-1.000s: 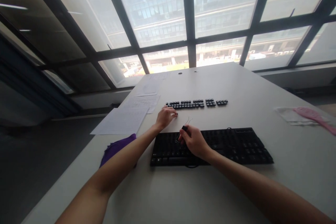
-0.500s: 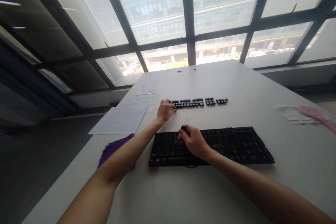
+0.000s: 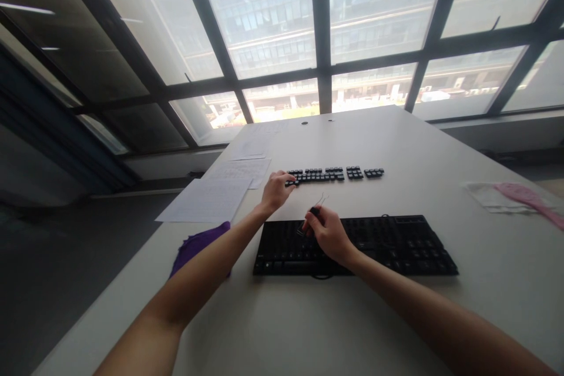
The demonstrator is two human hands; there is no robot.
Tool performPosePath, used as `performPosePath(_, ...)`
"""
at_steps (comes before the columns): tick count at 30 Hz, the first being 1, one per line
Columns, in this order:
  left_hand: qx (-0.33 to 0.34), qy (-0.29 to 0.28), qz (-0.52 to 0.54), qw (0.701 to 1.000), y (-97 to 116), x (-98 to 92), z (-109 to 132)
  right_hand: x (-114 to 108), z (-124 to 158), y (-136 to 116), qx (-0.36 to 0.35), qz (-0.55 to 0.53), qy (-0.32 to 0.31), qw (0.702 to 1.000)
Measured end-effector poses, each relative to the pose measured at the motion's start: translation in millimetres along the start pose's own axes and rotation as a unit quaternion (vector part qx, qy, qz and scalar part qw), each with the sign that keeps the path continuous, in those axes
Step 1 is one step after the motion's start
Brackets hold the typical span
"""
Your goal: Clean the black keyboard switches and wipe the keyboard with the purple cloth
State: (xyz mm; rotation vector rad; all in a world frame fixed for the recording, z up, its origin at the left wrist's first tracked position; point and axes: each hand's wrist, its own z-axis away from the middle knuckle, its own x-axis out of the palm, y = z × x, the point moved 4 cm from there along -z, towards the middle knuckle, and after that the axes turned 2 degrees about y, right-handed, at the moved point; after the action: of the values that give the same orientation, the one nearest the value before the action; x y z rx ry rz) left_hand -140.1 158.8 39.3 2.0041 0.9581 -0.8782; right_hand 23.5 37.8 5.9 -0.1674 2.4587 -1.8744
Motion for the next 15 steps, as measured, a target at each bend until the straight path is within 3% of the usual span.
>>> performPosePath(5, 0.024, -0.047, 0.082, 0.995, 40.3, -22.7, 50.1, -6.1, -3.7, -1.6, 0.008, -0.023, 0.017, 1.000)
performPosePath(9, 0.002, -0.095, 0.143, 0.985, 68.7, -33.3, 99.5, -3.6, 0.4, -9.0, -0.030, 0.066, -0.042, 0.996)
performPosePath(12, -0.009, -0.108, 0.163, 0.981, 77.0, -36.1, 119.9, -1.1, 5.4, -12.9, -0.047, 0.122, -0.068, 0.989)
performPosePath(15, -0.010, -0.102, 0.173, 0.980, 77.1, -36.0, 125.2, 1.0, 8.0, -13.9, -0.040, 0.145, -0.093, 0.984)
